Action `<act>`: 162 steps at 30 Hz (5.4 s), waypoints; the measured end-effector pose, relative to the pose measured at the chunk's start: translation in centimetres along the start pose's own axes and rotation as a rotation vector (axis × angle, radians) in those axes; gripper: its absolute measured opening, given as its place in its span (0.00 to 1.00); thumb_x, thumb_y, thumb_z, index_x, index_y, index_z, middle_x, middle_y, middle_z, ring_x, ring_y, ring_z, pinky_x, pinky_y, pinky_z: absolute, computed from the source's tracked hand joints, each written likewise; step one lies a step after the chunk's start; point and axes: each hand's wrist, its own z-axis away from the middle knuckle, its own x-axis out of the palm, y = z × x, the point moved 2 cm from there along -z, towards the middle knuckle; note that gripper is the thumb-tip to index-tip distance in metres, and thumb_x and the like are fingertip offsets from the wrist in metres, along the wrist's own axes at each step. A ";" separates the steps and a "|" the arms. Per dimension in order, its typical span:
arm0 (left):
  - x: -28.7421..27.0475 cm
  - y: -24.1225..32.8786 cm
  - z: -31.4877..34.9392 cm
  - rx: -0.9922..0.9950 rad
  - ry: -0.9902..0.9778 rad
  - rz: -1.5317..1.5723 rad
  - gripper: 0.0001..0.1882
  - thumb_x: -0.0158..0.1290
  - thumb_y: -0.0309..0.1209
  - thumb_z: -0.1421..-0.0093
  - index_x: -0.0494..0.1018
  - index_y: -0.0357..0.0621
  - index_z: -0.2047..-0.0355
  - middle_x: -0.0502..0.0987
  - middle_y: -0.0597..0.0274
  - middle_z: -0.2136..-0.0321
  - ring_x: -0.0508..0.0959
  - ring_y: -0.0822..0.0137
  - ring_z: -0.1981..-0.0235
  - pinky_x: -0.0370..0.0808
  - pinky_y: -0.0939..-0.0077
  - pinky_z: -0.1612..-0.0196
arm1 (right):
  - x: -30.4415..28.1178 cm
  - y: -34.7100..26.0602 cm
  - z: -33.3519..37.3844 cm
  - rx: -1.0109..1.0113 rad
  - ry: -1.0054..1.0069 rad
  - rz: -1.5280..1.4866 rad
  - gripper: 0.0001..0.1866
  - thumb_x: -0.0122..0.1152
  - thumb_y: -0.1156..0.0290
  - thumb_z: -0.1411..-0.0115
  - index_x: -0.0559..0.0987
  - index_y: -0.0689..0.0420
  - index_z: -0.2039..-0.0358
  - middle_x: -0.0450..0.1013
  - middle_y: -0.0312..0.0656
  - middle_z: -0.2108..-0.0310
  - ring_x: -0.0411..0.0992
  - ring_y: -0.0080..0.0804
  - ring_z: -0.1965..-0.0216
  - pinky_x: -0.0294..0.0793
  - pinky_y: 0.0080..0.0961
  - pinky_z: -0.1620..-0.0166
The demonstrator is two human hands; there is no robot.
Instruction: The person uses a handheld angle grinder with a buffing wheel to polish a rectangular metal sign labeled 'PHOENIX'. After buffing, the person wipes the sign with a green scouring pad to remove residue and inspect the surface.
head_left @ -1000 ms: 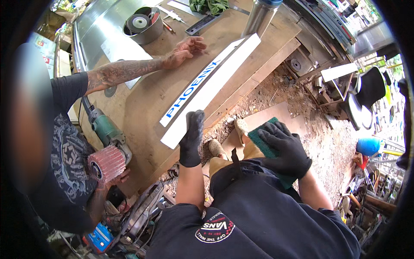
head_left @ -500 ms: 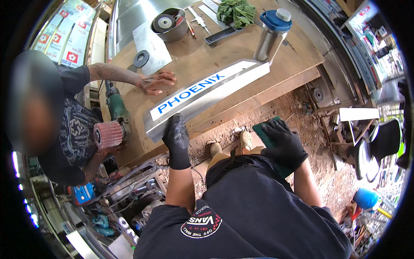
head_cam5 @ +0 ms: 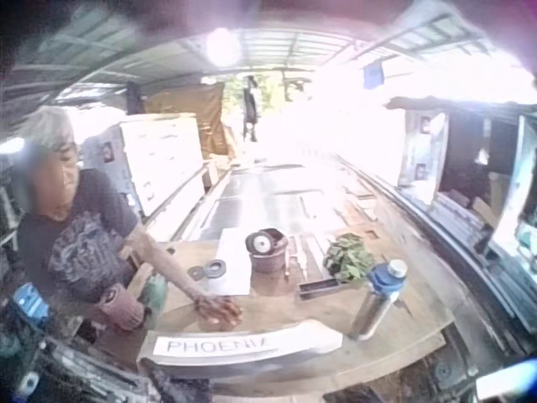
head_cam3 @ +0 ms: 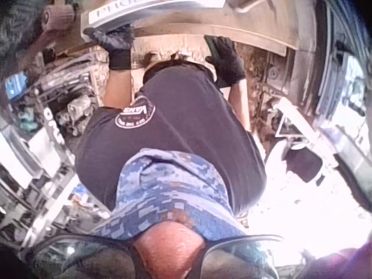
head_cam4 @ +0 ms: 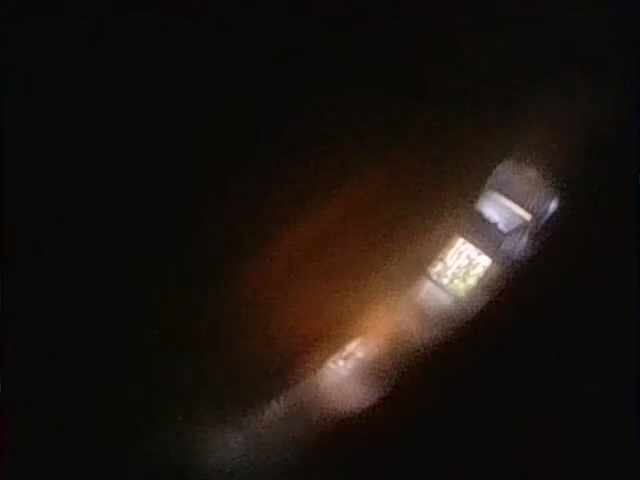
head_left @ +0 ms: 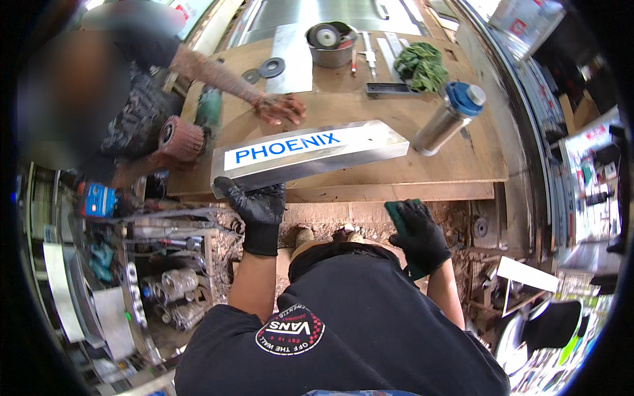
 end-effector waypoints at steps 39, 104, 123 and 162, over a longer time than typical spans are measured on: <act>-8.3 3.7 1.6 0.255 0.226 -0.176 0.38 0.51 0.62 0.35 0.72 0.50 0.35 0.77 0.51 0.38 0.77 0.47 0.39 0.76 0.40 0.38 | 5.4 -2.2 -13.7 0.021 -0.076 -1.587 0.41 0.66 0.75 0.33 0.56 0.62 0.24 0.72 0.43 0.38 0.73 0.31 0.41 0.78 0.31 0.42; 0.3 -8.5 -8.6 0.338 -1.258 -2.255 0.73 0.68 0.75 0.67 0.57 0.51 0.24 0.54 0.36 0.27 0.48 0.38 0.24 0.43 0.41 0.24 | -7.0 -5.1 -20.9 0.337 0.302 -0.857 0.18 0.73 0.69 0.36 0.85 0.61 0.47 0.83 0.36 0.67 0.74 0.14 0.75 0.72 0.16 0.73; 0.0 -9.7 -8.7 0.284 -1.219 -2.138 0.63 0.69 0.67 0.62 0.63 0.56 0.27 0.57 0.38 0.28 0.55 0.37 0.26 0.44 0.38 0.24 | 3.1 1.6 -24.8 0.109 0.408 0.058 0.28 0.74 0.52 0.42 0.83 0.51 0.44 0.73 0.58 0.39 0.68 0.58 0.35 0.67 0.49 0.34; -7.2 15.0 -14.3 -0.313 0.048 0.310 0.36 0.59 0.59 0.37 0.79 0.37 0.45 0.81 0.43 0.45 0.80 0.44 0.44 0.72 0.39 0.35 | 3.9 -2.2 -17.1 0.072 0.730 -0.167 0.15 0.68 0.72 0.35 0.84 0.59 0.48 0.78 0.50 0.41 0.74 0.44 0.37 0.69 0.39 0.35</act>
